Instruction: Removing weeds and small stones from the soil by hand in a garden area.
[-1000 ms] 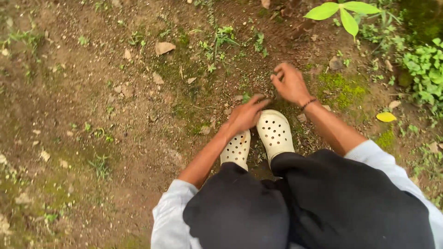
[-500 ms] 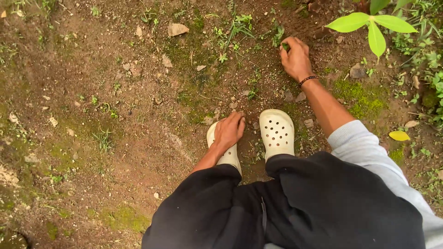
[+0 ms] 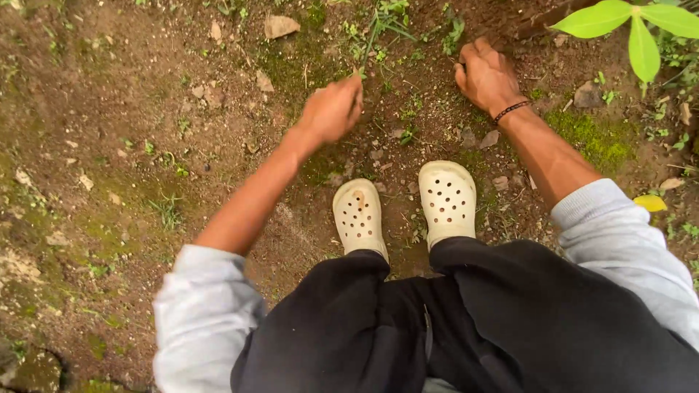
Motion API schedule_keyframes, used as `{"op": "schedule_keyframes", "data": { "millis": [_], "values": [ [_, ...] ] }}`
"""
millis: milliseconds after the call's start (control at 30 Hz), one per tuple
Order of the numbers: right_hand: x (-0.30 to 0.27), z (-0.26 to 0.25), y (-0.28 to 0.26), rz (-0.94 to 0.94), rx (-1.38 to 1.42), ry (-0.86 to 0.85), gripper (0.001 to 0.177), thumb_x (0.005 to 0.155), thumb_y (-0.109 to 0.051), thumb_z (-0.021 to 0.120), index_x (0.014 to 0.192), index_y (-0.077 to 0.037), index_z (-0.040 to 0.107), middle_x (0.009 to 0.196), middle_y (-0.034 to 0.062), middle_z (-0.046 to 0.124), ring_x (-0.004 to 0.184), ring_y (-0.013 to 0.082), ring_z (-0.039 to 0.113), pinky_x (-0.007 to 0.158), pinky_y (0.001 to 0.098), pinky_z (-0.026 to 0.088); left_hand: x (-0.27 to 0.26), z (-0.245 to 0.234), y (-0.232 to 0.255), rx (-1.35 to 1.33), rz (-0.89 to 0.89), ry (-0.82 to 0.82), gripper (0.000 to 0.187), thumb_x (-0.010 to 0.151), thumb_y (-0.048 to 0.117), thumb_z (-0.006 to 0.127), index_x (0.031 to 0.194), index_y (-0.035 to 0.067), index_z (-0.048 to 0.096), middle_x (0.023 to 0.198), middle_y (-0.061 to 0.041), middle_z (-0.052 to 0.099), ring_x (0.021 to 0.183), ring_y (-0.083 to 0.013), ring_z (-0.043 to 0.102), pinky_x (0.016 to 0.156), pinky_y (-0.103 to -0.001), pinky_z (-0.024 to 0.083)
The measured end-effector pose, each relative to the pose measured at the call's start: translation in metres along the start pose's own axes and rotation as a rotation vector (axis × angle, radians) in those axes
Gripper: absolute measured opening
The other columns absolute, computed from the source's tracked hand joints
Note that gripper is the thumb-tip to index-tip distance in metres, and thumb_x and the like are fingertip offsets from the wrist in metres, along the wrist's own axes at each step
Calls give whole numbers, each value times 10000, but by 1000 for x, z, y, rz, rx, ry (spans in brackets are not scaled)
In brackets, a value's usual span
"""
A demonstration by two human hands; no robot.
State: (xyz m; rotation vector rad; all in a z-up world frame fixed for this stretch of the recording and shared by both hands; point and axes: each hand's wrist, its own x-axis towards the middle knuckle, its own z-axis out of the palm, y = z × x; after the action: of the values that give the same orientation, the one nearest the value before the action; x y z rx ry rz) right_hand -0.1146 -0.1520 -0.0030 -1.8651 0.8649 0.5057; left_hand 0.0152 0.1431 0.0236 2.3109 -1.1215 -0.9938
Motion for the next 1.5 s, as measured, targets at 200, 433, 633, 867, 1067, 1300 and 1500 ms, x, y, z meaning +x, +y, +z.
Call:
{"op": "schedule_keyframes", "data": {
  "millis": [200, 433, 633, 867, 1067, 1300, 1500],
  "values": [
    [-2, -4, -16, -89, -289, 0, 211, 1101, -150, 470, 1011, 12, 570, 1096, 189, 590, 892, 310, 553, 880, 498, 457, 40, -99, 12, 491, -65, -322, 323, 993, 326, 662, 950, 6, 656, 795, -164, 649, 644, -234, 631, 565, -385, 569],
    [68, 14, 65, -483, -579, 115, 54, 944, -52, 595, 945, -7, 625, 1260, 323, 577, 838, 331, 580, 821, 481, 516, 86, -65, 8, 642, -113, -329, 466, 1008, 479, 636, 955, 21, 698, 804, -159, 738, 690, -248, 735, 569, -374, 614],
    [26, -12, 16, -348, -232, -88, 155, 930, 32, 697, 859, -13, 567, 795, 198, 674, 662, 204, 688, 520, 285, 565, 89, 5, -26, 583, -156, -322, 578, 1034, 584, 481, 1212, 52, 619, 648, -23, 524, 502, -122, 472, 425, -303, 459],
    [-28, 18, -3, -67, 82, -402, 72, 955, 2, 655, 896, 4, 613, 822, 159, 694, 644, 194, 725, 537, 309, 612, 83, 6, -29, 469, -154, -268, 395, 1099, 193, 335, 1396, -24, 479, 603, -79, 542, 436, -145, 474, 343, -320, 435],
    [-30, 25, -12, -197, -174, -535, 126, 943, -83, 648, 1054, -77, 706, 960, 45, 727, 728, 159, 741, 587, 299, 633, 85, 24, -42, 467, -126, -323, 281, 1055, -22, 371, 1009, -1, 648, 728, -116, 588, 585, -162, 536, 487, -314, 501],
    [27, -4, -10, -490, -501, 166, 611, 924, -182, 798, 1419, -4, 488, 1192, 215, 491, 928, 363, 634, 711, 442, 604, 51, 4, 13, 150, -136, -344, 195, 929, -27, 453, 874, 63, 616, 727, -103, 617, 603, -190, 572, 538, -347, 527],
    [51, 3, -7, -394, -559, 140, 466, 978, -64, 687, 1384, 8, 469, 1201, 219, 473, 866, 359, 643, 684, 464, 615, 11, 22, 42, 79, -109, -503, 359, 1090, 225, 406, 838, 56, 600, 689, -106, 560, 569, -178, 504, 506, -377, 551]
  ]
}}
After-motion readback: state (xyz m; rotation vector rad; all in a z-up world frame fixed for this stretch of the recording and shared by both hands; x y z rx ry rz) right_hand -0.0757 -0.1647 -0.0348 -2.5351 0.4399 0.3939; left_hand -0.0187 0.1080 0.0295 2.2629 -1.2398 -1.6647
